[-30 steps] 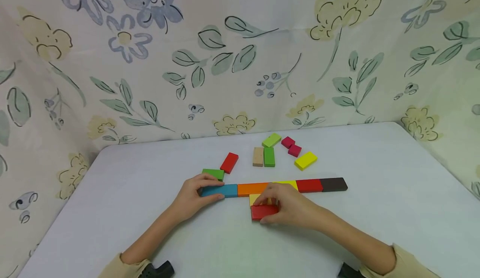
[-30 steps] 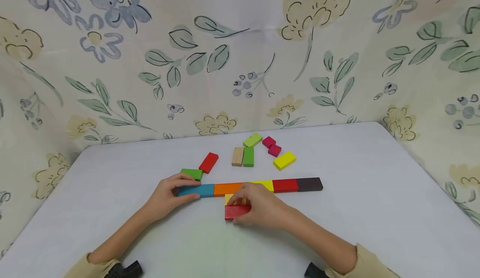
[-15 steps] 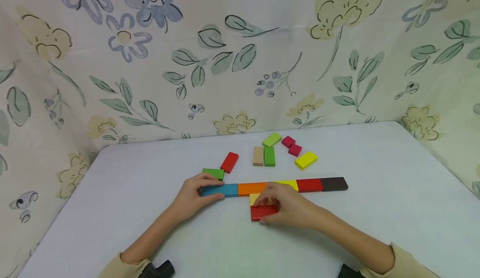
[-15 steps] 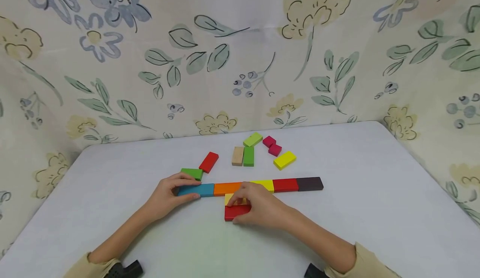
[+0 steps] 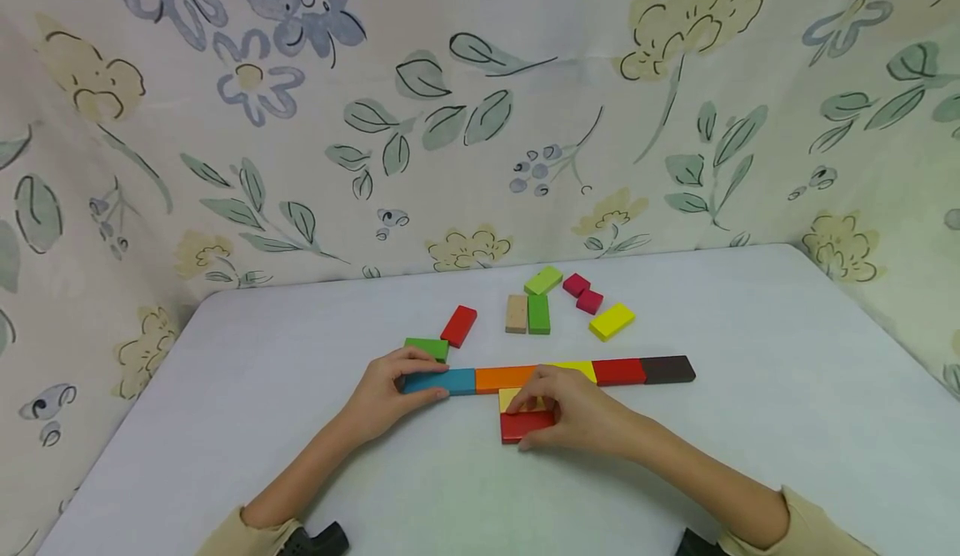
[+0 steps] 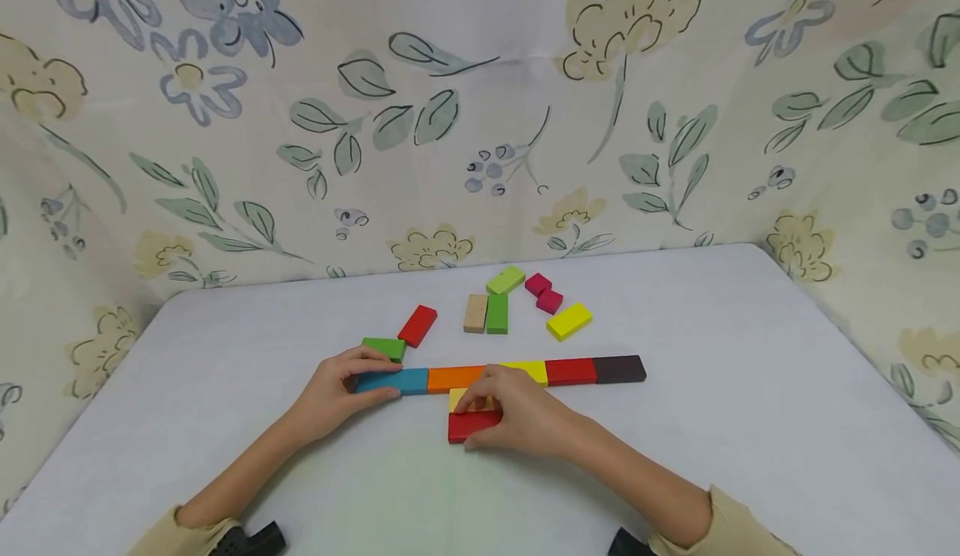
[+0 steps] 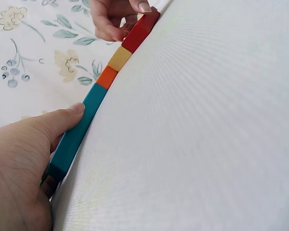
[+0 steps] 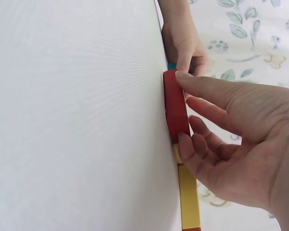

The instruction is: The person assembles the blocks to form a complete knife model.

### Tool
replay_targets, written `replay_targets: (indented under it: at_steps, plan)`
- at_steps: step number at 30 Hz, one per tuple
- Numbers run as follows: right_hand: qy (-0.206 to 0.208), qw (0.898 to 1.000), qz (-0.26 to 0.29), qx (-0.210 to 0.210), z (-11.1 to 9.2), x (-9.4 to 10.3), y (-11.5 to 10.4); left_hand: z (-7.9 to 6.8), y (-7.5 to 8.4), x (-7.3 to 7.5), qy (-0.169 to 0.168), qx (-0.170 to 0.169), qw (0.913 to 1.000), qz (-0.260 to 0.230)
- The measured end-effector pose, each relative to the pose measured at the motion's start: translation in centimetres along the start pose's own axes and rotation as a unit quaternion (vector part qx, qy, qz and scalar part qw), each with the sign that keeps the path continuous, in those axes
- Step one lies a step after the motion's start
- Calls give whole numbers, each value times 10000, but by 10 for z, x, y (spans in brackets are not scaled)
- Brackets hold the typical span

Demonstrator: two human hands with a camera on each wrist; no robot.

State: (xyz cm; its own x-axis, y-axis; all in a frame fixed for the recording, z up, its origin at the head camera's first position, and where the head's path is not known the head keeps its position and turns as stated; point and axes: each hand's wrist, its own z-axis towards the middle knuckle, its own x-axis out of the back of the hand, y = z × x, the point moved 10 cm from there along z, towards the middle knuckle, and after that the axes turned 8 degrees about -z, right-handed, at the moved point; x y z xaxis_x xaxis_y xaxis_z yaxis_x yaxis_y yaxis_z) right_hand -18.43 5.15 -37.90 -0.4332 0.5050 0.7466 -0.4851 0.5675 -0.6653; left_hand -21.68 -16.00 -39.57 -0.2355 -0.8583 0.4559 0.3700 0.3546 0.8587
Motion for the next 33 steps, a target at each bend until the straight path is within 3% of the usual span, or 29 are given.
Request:
replay_targets:
  at_steps: [6, 33]
  plan:
    - [5, 9998, 126, -123, -1, 4, 2, 0, 0, 0, -22, 66, 10000, -1]
    - [964, 9949, -186, 239, -7, 67, 17, 0, -1, 0, -38, 118, 9999, 12]
